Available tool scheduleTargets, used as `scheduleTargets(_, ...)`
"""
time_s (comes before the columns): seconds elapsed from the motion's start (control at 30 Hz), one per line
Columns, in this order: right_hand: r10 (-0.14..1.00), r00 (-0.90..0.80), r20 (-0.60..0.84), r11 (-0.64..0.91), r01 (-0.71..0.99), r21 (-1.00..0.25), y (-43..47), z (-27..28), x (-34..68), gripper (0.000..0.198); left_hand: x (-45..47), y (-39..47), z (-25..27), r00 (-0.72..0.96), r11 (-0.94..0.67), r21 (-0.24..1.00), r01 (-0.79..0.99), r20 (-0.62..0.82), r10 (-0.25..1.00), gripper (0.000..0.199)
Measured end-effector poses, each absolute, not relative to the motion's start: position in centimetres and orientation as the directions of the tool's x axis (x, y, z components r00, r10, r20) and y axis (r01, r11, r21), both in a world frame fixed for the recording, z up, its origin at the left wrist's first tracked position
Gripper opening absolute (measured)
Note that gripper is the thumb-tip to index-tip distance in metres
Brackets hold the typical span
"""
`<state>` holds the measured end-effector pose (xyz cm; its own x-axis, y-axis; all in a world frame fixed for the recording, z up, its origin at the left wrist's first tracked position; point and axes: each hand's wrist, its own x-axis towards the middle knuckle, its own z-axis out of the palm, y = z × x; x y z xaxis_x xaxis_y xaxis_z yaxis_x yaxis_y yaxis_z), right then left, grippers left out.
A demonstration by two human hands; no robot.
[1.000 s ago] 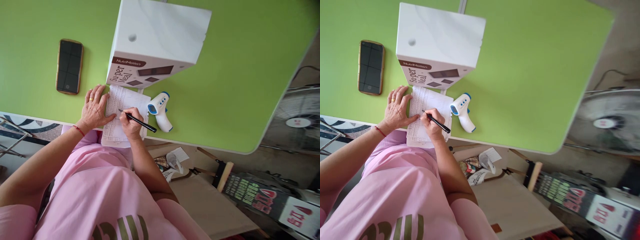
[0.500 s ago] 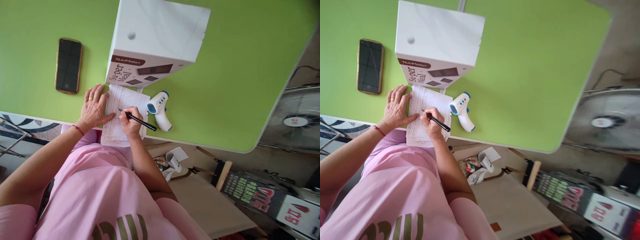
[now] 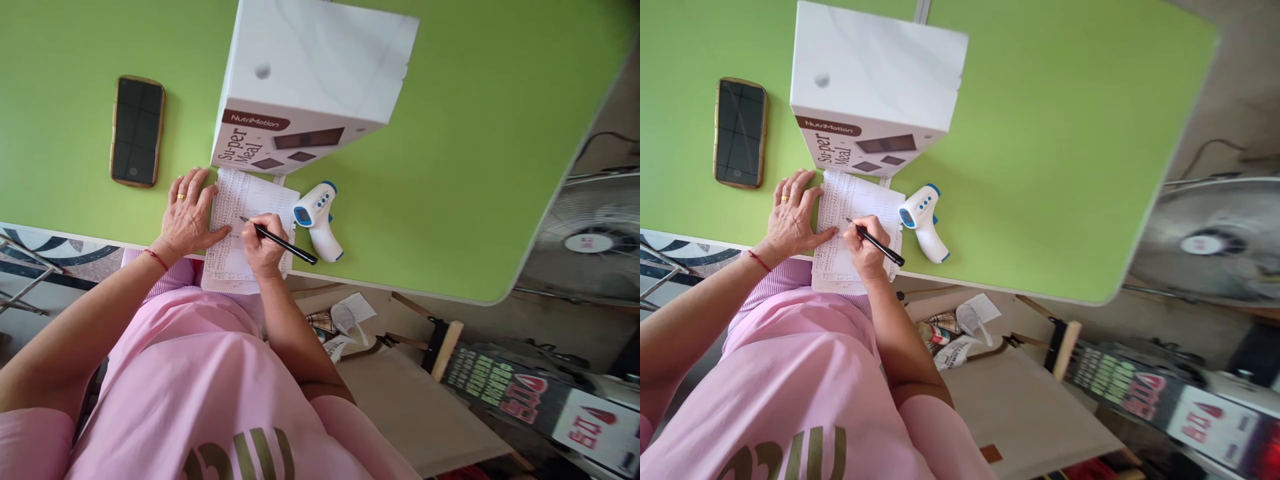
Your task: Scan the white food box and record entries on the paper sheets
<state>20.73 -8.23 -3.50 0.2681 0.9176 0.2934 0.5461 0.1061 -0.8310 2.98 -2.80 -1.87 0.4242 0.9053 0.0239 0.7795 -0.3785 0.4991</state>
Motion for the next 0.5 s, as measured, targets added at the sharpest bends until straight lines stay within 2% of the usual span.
scheduleTargets(0.5,0.926,0.254,0.278,0.093,0.563,-0.821,-8.12,-3.49,20.66,0.023,2.89,-2.75,-1.83,0.425,-0.376,0.512,0.772,0.022,0.905,0.074)
